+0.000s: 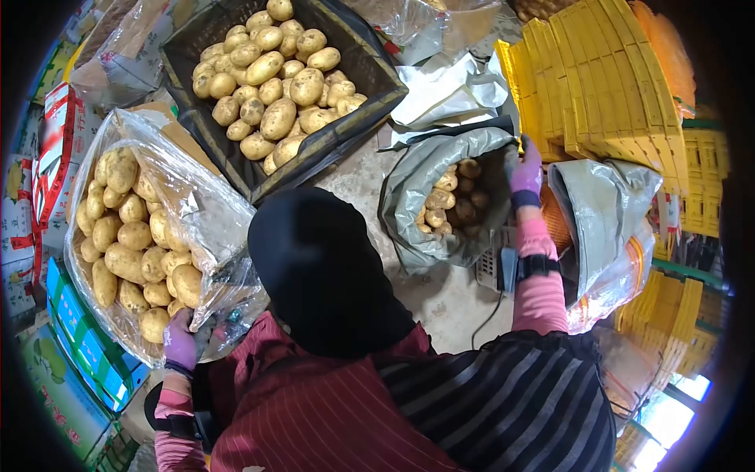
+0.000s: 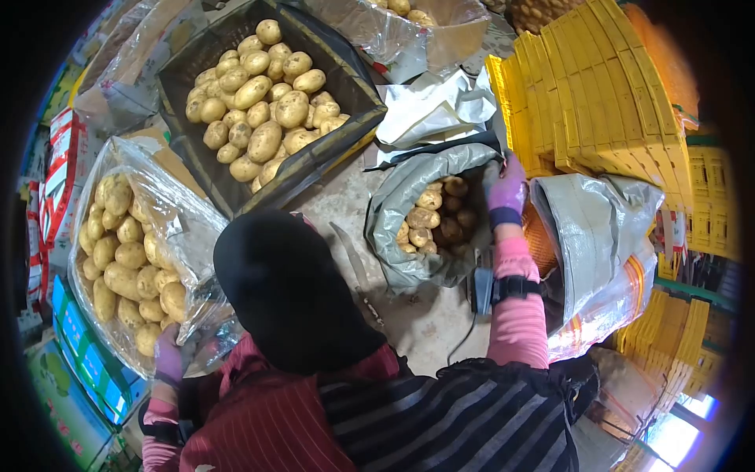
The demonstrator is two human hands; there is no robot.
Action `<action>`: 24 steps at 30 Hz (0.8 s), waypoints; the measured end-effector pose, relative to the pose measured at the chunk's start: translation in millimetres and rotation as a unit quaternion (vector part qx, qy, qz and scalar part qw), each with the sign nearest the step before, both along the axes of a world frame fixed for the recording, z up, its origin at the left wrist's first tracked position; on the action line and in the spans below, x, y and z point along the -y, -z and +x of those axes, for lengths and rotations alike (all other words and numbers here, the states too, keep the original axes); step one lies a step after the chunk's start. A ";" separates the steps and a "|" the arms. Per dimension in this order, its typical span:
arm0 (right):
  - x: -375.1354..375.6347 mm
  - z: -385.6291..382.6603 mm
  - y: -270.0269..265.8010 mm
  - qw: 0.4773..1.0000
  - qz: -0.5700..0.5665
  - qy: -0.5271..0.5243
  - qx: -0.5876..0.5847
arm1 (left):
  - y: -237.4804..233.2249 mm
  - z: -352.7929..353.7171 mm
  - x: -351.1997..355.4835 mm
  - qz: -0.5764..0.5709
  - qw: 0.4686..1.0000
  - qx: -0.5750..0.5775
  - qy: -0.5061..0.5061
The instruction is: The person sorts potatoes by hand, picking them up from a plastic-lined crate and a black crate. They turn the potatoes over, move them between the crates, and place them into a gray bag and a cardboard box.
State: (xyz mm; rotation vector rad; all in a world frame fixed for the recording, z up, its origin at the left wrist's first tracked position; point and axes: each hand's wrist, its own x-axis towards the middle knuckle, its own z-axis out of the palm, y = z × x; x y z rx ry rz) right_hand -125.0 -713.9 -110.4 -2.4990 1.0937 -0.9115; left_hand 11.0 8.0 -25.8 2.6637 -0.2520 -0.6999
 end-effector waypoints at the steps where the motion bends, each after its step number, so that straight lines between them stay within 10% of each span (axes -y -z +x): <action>1: -40.9 5.8 -41.2 0.995 0.062 -0.058 -0.055 | 0.8 -0.4 -1.2 -0.002 1.000 0.000 0.000; 6: -149.2 -63.5 -26.2 0.845 0.056 -0.347 -0.404 | -5.2 -0.4 3.7 -0.006 1.000 0.006 0.010; 9: -166.7 -100.1 8.0 0.837 -0.193 -0.360 -0.363 | -2.2 0.0 1.4 0.014 1.000 0.007 0.017; 11: -161.9 -84.1 12.7 0.776 0.140 -0.286 -0.544 | 1.5 0.5 -4.4 0.040 0.997 0.038 0.058; 14: -169.9 -63.1 -36.8 0.720 0.123 -0.369 -0.575 | 0.1 0.3 -5.0 0.037 0.998 0.027 0.052; 20: -132.8 -23.7 -13.0 0.808 0.427 -0.225 -0.337 | -14.5 -3.2 2.2 0.056 0.997 0.035 0.045; 24: -70.1 39.2 113.1 0.880 0.364 -0.242 -0.187 | -20.9 -3.7 3.0 0.066 0.997 0.019 0.045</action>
